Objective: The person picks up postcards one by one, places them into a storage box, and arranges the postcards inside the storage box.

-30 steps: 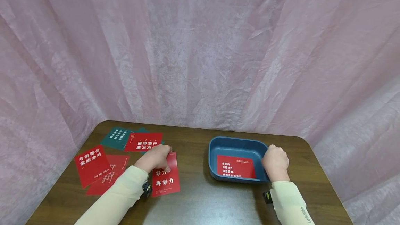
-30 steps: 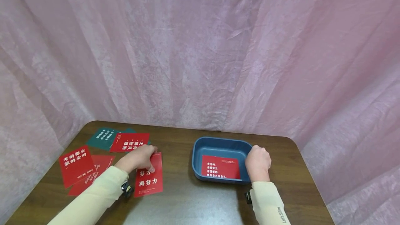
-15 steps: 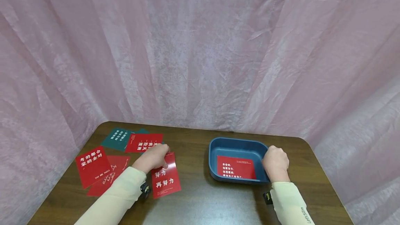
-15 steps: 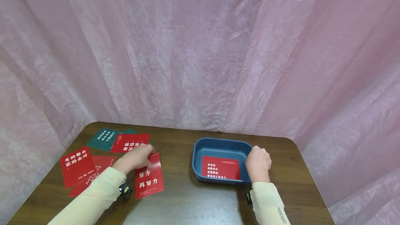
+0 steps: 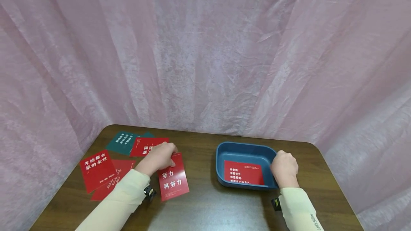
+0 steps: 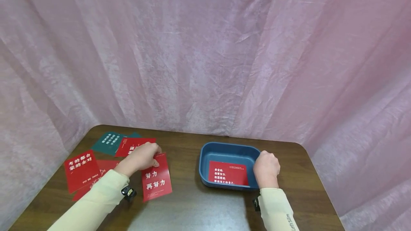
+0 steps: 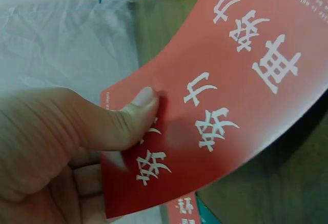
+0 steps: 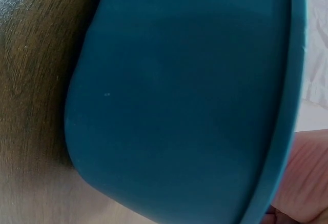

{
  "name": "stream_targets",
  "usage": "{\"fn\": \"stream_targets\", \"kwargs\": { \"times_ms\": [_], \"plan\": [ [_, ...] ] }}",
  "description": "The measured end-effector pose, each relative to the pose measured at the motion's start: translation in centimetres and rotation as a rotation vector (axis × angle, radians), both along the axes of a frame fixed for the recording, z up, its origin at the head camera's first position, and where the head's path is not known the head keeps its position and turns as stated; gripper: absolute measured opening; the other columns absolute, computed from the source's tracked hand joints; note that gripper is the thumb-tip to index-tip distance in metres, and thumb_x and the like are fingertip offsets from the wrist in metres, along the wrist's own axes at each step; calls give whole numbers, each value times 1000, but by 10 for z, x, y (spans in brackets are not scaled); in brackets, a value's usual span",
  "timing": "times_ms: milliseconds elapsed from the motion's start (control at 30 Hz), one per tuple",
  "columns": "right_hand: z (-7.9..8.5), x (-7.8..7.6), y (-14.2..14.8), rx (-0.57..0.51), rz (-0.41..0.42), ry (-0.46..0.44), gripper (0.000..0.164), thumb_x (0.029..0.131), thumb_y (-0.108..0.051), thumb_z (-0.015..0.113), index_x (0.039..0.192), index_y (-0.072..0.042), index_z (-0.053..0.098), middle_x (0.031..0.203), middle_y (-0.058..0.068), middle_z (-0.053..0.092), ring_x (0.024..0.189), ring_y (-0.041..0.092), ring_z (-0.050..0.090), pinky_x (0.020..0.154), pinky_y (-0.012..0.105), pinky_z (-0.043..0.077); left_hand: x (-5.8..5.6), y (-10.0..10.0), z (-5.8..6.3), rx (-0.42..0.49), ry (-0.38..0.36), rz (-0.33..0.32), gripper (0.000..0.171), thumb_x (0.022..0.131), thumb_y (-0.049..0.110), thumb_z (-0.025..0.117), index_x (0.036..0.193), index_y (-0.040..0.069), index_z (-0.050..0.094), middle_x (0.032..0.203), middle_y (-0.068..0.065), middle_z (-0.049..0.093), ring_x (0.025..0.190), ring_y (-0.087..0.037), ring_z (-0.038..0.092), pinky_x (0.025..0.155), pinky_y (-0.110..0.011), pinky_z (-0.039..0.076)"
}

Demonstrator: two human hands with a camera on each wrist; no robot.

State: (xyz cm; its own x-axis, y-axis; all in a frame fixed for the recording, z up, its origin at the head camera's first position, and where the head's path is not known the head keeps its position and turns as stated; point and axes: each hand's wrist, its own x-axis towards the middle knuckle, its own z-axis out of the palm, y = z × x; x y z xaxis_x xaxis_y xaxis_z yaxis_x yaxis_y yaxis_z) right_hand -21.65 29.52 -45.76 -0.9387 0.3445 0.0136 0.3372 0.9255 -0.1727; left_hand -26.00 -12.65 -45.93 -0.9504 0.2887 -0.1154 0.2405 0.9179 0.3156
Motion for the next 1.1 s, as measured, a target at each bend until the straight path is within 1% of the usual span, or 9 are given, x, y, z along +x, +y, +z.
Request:
{"fn": "stream_targets", "kwargs": {
  "times_ms": [167, 300, 433, 600, 733, 867, 967, 1100],
  "plan": [
    [1, 0, 0, 4, 1, -4, 26, 78, -12, 60, 88, 12, 61, 82, 34, 62, 60, 39, 60, 36, 43, 42, -2, 5, 12, -3, 57, -25, 46, 64, 29, 86, 104, 14, 69, 94, -1, 68, 78, -14, 58, 66, -33, 52],
    [1, 1, 0, 1, 4, -3, 26, 78, -12, 59, 89, 12, 60, 82, 34, 62, 61, 40, 60, 37, 43, 43, -1, 8, 24, 31, 78, -31, 42, 67, 28, 84, 104, 14, 69, 93, 0, 68, 77, -12, 58, 66, -32, 50],
    [1, 0, 0, -2, 1, -2, 27, 78, -12, 60, 90, 12, 60, 83, 34, 62, 62, 40, 61, 38, 43, 43, 0, 10, 30, 76, 106, -32, 39, 69, 26, 83, 104, 16, 69, 93, 2, 68, 76, -11, 58, 66, -31, 50],
    [0, 0, 0, -2, -2, -6, 26, 78, -12, 59, 90, 12, 60, 83, 34, 62, 62, 40, 61, 37, 43, 43, 2, 11, 36, 108, 171, -56, 33, 71, 24, 81, 101, 17, 69, 88, 5, 68, 72, -9, 57, 64, -27, 48],
    [1, 0, 0, -4, -5, -15, 27, 78, -12, 60, 91, 12, 60, 83, 34, 62, 62, 40, 61, 38, 43, 43, 3, 12, 41, 141, 241, -67, 28, 71, 23, 81, 97, 19, 69, 82, 7, 67, 69, -8, 56, 64, -26, 48],
    [1, 1, 0, -5, -3, -13, 26, 79, -12, 60, 90, 12, 60, 82, 34, 62, 61, 40, 60, 37, 43, 43, 3, 13, 45, 158, 310, -56, 33, 70, 26, 82, 99, 18, 69, 86, 5, 68, 72, -10, 58, 66, -29, 51],
    [-1, 1, 0, -3, -4, 2, 24, 79, -11, 57, 89, 11, 61, 82, 34, 62, 61, 40, 60, 37, 43, 43, 4, 14, 48, 169, 363, -52, 30, 72, 26, 81, 98, 17, 68, 86, 3, 69, 71, -11, 59, 66, -31, 52],
    [-3, 0, 0, -2, -8, 23, 23, 79, -9, 55, 89, 10, 63, 83, 35, 62, 62, 41, 61, 37, 44, 43, 6, 16, 51, 211, 468, -45, 22, 74, 24, 79, 91, 17, 67, 80, 3, 70, 65, -12, 60, 61, -30, 50]
  ]
}}
